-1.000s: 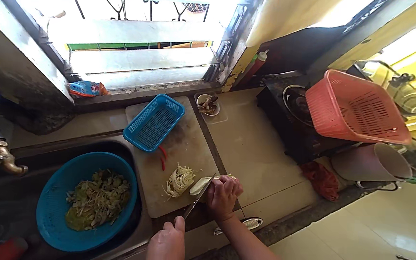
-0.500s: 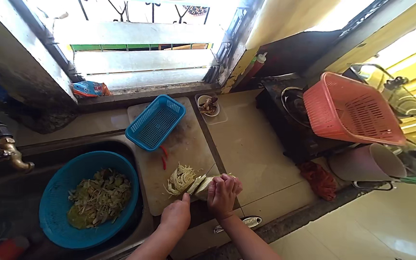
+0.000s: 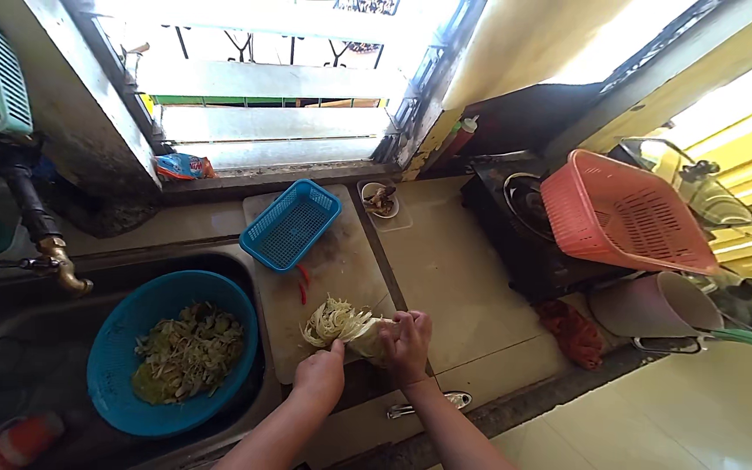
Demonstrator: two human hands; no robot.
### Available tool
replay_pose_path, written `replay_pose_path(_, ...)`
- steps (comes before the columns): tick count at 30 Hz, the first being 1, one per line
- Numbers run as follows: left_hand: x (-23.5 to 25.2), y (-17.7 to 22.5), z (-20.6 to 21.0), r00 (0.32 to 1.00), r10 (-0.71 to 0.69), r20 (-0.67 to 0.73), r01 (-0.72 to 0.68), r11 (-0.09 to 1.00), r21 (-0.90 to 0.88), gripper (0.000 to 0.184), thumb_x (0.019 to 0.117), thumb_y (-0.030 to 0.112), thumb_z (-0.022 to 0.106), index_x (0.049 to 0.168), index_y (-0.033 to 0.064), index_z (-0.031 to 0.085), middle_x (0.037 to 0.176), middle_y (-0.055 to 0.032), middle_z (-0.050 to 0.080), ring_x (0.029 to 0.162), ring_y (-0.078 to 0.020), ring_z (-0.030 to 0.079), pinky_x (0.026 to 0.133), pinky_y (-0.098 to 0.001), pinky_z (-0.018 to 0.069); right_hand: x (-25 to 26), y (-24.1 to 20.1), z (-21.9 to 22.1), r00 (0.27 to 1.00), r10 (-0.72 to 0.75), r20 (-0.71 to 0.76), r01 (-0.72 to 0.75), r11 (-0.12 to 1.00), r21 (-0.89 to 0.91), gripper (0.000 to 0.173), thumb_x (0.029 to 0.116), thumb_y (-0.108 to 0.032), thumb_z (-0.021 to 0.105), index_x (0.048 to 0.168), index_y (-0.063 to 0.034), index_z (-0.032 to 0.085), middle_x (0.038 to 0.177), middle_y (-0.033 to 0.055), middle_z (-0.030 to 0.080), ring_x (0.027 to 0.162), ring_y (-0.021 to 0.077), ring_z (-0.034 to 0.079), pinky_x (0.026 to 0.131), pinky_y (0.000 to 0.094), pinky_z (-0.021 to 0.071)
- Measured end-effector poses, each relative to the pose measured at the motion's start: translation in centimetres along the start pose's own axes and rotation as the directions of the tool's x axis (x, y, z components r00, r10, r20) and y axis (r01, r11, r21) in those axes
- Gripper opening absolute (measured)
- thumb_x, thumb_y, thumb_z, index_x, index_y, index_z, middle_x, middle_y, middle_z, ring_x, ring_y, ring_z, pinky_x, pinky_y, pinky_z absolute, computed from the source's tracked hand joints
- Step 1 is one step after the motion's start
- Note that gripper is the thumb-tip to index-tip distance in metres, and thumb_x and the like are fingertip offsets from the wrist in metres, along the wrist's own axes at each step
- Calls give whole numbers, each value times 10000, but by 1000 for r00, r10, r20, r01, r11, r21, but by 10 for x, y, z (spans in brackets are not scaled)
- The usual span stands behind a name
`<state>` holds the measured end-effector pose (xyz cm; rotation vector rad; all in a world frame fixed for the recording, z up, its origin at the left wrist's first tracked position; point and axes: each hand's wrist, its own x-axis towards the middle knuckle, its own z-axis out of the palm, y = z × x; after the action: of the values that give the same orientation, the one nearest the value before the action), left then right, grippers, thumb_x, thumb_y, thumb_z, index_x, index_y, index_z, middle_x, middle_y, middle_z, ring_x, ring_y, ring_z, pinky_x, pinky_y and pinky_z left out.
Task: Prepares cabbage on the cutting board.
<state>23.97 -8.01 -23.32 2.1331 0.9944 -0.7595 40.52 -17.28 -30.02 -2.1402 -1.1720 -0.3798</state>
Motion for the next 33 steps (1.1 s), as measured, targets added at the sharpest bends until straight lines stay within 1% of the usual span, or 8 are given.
replay_pose_path(5,-25,-33,2,998,-17,67,14,999,43,471,1045,28,414,1504,135,388,1192,-235,673,1112,-441,679,874,-601,559,-3,2,-2,999,-13,-40,8,993,-117,592,993,-656,411,1031,-125,672,1043,166,581,1014,370,579,863,557,453)
replay_pose_path(8,-25,-41,-8,998,-5,62,1,997,77,444,1048,28,404,1480,130,404,1177,-226,679,1117,-427,681,874,-587,559,-1,-2,-5,995,-100,-27,91,966,-243,510,1009,-598,409,1052,-153,654,1134,166,585,1119,386,551,982,595,379)
replay_pose_path(10,-18,-40,-17,999,3,45,-5,999,50,420,1052,39,407,1463,123,414,1168,-225,681,1115,-427,681,879,-590,556,3,-4,-8,979,-206,14,204,955,-214,381,1022,-456,456,1088,-146,667,1200,173,599,1200,393,541,1044,592,378)
replay_pose_path(12,-11,-40,-24,997,20,75,-18,999,-27,393,1064,82,409,1456,116,398,1177,-226,673,1128,-424,675,895,-599,551,8,-9,-9,961,-264,78,273,953,-130,320,1007,-315,467,1067,-117,712,1186,164,652,1144,371,607,981,567,466)
replay_pose_path(14,-7,-41,-25,994,55,98,-42,991,-130,347,1097,192,405,1432,100,395,1176,-222,664,1127,-411,672,912,-590,548,9,-14,-6,960,-261,99,272,955,-116,342,1009,-293,417,1030,-121,712,1106,113,674,1044,304,630,911,518,459)
replay_pose_path(17,-27,-32,-26,994,77,78,-64,985,-160,353,1120,278,364,1415,87,400,1139,-219,676,1096,-407,688,901,-582,555,7,-17,-1,964,-258,65,266,945,-189,357,1001,-302,402,1011,-128,713,1056,105,665,994,298,621,885,507,449)
replay_pose_path(26,-87,-19,-7,1000,-4,11,3,1000,17,355,1059,70,412,1406,85,485,1094,-211,675,948,-384,725,772,-505,592,1,-23,4,973,-230,-18,216,934,-284,265,975,-260,411,947,-120,634,1025,118,642,985,292,609,900,479,424)
replay_pose_path(33,-36,3,-19,993,65,99,-59,996,-68,411,1062,54,399,1470,95,409,1138,-209,683,1079,-396,699,875,-546,573,-1,-21,3,973,-229,-10,218,940,-263,321,998,-311,390,999,-126,653,1057,114,643,1012,287,594,924,481,398)
